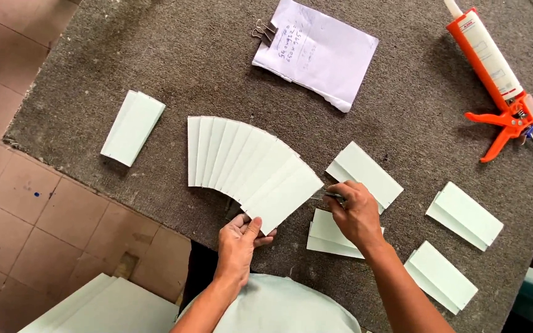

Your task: Measuring, marking, and arranging small glass pieces on a workshop table, followed by applying sealant using a caulking gun.

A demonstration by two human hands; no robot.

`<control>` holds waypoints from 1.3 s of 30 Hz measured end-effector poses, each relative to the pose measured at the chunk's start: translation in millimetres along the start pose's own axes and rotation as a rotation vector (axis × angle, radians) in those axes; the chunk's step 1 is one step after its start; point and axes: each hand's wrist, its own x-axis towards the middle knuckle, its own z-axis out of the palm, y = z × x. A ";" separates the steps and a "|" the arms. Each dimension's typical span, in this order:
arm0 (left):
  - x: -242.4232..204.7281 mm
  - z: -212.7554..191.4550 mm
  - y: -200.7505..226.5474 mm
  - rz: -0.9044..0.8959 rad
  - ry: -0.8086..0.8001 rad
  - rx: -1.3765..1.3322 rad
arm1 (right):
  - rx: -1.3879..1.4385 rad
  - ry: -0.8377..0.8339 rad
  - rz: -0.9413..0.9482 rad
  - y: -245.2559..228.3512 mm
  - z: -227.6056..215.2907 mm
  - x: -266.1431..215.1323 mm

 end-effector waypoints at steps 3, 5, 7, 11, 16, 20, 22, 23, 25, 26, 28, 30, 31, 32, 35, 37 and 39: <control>2.4 3.0 0.9 -0.004 0.019 -0.001 | 0.020 0.011 -0.030 -3.4 -2.5 -2.5; 4.9 3.3 -2.7 0.003 0.023 -0.016 | 0.063 0.028 -0.091 -10.2 -5.9 -5.0; 4.3 4.6 -2.3 0.003 0.030 -0.025 | 0.075 0.025 -0.112 -23.5 -12.6 -6.6; 1.3 4.4 -1.4 0.015 0.013 -0.043 | 0.005 -0.010 -0.144 -40.3 -21.5 -13.5; -2.5 5.7 -0.1 0.027 0.002 -0.040 | -0.039 -0.012 -0.144 -35.9 -13.9 -16.4; 1.3 2.9 -8.2 0.052 -0.002 -0.048 | 0.036 0.062 -0.231 -45.7 -16.6 -15.4; -0.7 4.2 -6.7 0.048 0.002 -0.058 | 0.028 0.064 -0.213 -49.5 -17.4 -16.0; -1.7 4.7 -5.7 0.045 0.005 -0.064 | 0.023 0.068 -0.193 -51.7 -17.7 -16.1; -4.3 4.2 -5.2 0.048 -0.004 -0.055 | 0.114 0.085 -0.137 -53.6 -21.8 -16.2; -5.9 3.2 -5.0 0.050 -0.013 -0.043 | 0.207 0.101 -0.076 -55.0 -23.2 -16.5; -9.5 4.5 0.3 0.046 -0.013 -0.046 | 0.385 0.136 0.102 -68.7 -36.7 -15.7; -10.4 4.3 0.4 0.040 -0.014 -0.051 | 0.559 0.169 0.284 -72.3 -47.1 -14.1; -9.4 3.1 -2.0 0.045 -0.023 -0.048 | 0.722 0.179 0.300 -69.3 -50.4 -12.7; -8.5 0.9 -3.9 0.051 -0.031 -0.044 | 0.886 0.187 0.317 -67.1 -53.0 -11.1; -5.2 -1.7 -7.2 0.035 -0.029 -0.027 | 1.154 0.163 0.331 -54.4 -50.7 -6.1; -4.8 -0.3 -6.4 0.036 -0.028 -0.045 | 1.189 0.116 0.383 -44.6 -44.1 -5.0; -5.3 0.8 -5.6 0.035 -0.028 -0.062 | 1.223 0.069 0.439 -40.1 -37.8 -5.6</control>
